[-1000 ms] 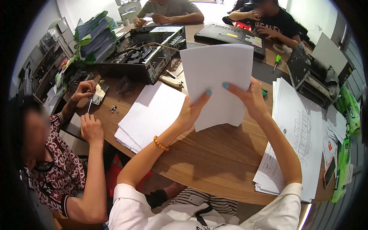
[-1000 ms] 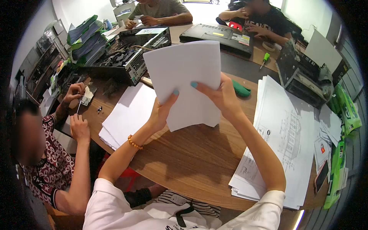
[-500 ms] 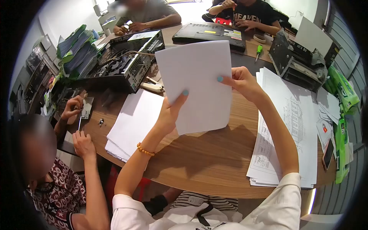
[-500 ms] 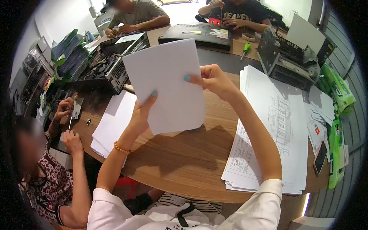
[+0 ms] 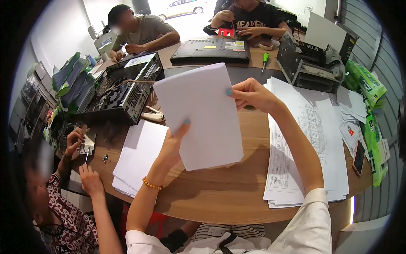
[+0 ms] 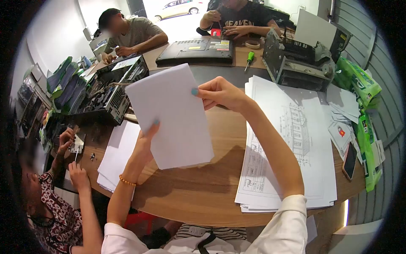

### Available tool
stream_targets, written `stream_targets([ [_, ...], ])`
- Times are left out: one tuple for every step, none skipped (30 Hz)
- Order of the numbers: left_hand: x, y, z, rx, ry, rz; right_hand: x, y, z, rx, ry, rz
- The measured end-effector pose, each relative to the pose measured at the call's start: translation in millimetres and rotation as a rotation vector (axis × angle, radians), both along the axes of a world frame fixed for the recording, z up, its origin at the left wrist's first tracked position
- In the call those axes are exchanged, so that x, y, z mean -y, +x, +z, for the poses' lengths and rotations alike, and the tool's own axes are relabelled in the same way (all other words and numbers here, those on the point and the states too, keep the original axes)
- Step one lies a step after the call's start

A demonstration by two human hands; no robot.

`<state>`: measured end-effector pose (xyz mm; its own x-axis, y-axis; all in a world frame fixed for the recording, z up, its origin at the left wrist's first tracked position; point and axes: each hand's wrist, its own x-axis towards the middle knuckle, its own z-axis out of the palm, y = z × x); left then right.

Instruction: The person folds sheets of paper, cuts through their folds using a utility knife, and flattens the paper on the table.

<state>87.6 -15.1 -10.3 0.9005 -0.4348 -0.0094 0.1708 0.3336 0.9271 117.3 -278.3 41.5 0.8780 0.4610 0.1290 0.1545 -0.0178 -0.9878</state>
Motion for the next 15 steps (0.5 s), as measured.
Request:
stream_targets([
  [0, 0, -1, 0.008, -0.005, -0.006, 1, 0, -1, 0.009, 0.0, -0.002],
  [-1, 1, -4, 0.001, 0.008, -0.008, 1, 1, -2, 0.017, -0.001, -0.005],
  [-1, 1, -7, -0.009, 0.02, -0.009, 1, 2, -3, 0.008, -0.033, -0.03],
  [-3, 2, -8, -0.004, 0.013, -0.013, -2, 0, 0, 0.013, -0.04, -0.034],
  [-4, 4, -10, -0.021, 0.024, -0.015, -6, -3, 2, 0.03, -0.068, -0.102],
  [-4, 4, -10, -0.038, 0.035, -0.016, -9, -5, 5, 0.047, -0.095, -0.168],
  [-3, 3, -10, -0.033, 0.028, -0.018, -10, -4, 6, 0.012, -0.034, -0.218],
  [-2, 2, -10, -0.051, 0.037, -0.022, -10, -2, 3, 0.016, -0.039, -0.219],
  [-1, 1, -9, -0.07, 0.046, -0.026, -10, 0, -2, 0.038, 0.021, -0.245],
  [-1, 1, -8, -0.068, 0.045, -0.027, -11, 0, -4, 0.057, 0.083, -0.271],
  [-1, 1, -7, -0.068, 0.059, -0.017, -11, 1, -5, 0.058, 0.083, -0.272],
  [-1, 0, -7, -0.07, 0.074, -0.007, -12, 1, -5, 0.019, 0.082, -0.311],
  [-1, 0, -6, -0.069, 0.074, -0.007, -14, 1, -5, -0.021, 0.081, -0.349],
  [-1, -1, -5, -0.066, 0.062, -0.016, -16, 0, -4, -0.02, 0.081, -0.348],
  [-1, -2, -5, -0.064, 0.048, -0.025, -19, -3, -3, -0.003, 0.072, -0.386],
])
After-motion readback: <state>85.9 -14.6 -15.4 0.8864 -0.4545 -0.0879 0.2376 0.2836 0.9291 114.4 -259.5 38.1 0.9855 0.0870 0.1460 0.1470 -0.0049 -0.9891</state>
